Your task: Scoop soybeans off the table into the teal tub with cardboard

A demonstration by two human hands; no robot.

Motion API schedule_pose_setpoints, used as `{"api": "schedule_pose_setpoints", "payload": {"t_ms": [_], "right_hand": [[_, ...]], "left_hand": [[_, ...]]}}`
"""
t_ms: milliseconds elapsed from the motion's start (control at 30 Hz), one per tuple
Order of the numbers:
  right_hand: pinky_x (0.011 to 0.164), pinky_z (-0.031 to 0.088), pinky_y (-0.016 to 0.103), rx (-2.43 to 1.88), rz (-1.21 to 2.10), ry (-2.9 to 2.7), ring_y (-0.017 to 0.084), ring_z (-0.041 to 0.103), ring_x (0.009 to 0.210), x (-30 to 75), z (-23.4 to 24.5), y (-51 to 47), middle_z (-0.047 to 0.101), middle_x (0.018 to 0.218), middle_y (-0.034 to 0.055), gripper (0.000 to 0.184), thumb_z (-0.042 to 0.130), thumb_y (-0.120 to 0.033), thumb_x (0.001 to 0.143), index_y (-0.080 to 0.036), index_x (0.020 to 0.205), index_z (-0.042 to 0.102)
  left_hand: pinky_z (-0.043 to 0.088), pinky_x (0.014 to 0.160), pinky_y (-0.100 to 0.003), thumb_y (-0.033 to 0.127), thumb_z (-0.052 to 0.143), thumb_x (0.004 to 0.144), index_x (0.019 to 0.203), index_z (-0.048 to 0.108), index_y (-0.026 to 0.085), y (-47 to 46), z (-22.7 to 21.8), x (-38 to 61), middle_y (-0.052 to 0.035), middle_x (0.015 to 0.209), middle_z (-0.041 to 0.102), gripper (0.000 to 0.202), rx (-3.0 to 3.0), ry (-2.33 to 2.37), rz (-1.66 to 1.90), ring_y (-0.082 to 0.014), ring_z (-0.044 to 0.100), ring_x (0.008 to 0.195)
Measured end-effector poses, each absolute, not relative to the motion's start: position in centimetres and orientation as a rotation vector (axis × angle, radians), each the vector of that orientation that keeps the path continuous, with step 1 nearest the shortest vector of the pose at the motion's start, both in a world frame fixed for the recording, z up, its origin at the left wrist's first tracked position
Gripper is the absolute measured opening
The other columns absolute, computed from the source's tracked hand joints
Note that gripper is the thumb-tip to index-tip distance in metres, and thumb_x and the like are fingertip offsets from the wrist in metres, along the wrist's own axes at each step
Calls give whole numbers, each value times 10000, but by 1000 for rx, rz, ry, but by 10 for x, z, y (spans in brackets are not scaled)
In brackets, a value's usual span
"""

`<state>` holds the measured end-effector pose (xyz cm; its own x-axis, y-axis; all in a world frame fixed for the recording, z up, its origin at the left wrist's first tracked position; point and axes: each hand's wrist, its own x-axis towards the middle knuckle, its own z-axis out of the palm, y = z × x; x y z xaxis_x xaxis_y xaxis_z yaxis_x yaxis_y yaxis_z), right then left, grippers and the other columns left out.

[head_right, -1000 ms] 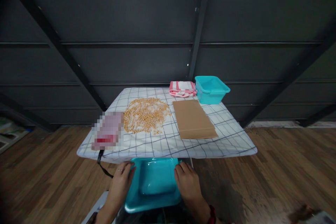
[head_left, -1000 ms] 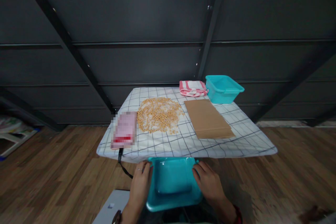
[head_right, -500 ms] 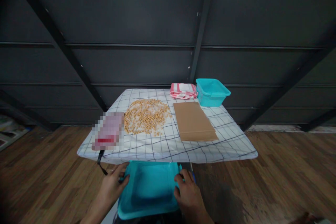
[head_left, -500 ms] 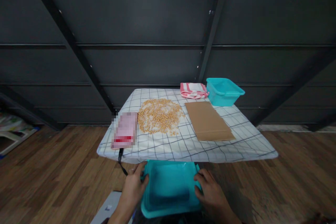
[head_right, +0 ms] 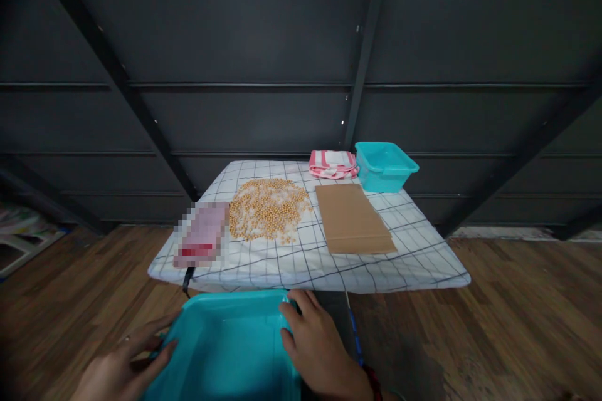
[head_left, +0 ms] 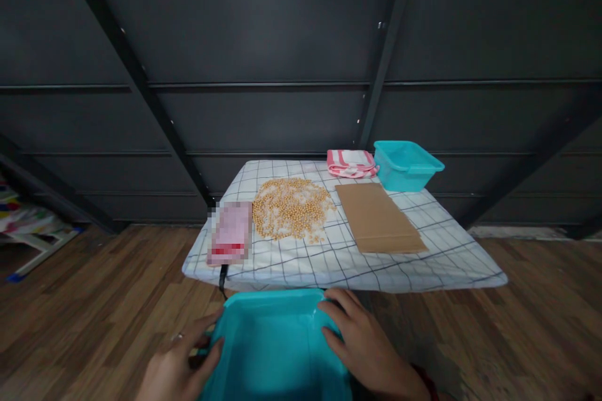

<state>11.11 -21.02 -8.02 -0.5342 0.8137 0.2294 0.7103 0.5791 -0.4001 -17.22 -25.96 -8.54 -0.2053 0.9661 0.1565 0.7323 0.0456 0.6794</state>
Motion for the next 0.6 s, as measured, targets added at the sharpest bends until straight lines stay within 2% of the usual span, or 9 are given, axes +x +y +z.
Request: {"api": "schedule_pose_setpoints", "payload": {"t_ms": [100, 233, 333, 367, 600], "right_hand": [[878, 457, 327, -1211, 232, -2369, 195, 525, 1021, 116, -87, -207, 573, 1099, 63, 397, 445, -15, 696, -187, 1025, 584], [850, 482, 354, -1212, 122, -2313, 200, 546, 987, 133, -91, -205, 604, 1052, 62, 406, 417, -14, 675, -196, 984, 608], [818, 498, 361, -1194, 20, -2293, 203, 562, 954, 145, -92, -201, 624, 1026, 80, 409, 396, -24, 690, -171, 1008, 608], [817, 499, 363, -1201, -9, -2290, 203, 566, 946, 148, -93, -200, 629, 1017, 85, 412, 387, -25, 694, -161, 1016, 606], [822, 495, 384, -1247, -104, -2285, 216, 553, 975, 150, -91, -196, 615, 1065, 101, 368, 380, -48, 733, -142, 1003, 612]], "left_hand": [[534, 455, -226, 544, 533, 657, 784, 664, 327, -261, -74, -158, 45, 666, 710, 284, 1771, 1961, 1016, -176, 654, 532], [551, 505, -252, 545, 520, 703, 920, 653, 344, -257, -74, -141, 41, 734, 710, 324, 1814, 1942, 1064, -183, 664, 621], [550, 512, -238, 509, 502, 742, 974, 646, 305, -253, -87, -130, 15, 843, 714, 341, 1863, 1910, 1074, -178, 669, 670], [554, 533, -237, 495, 493, 756, 986, 643, 285, -251, -92, -126, -2, 907, 708, 345, 1886, 1885, 1074, -177, 670, 694], [547, 760, -333, 403, 422, 811, 1050, 605, 180, -235, -111, -114, -94, 1020, 664, 375, 2061, 1934, 1110, -220, 635, 907]]}}
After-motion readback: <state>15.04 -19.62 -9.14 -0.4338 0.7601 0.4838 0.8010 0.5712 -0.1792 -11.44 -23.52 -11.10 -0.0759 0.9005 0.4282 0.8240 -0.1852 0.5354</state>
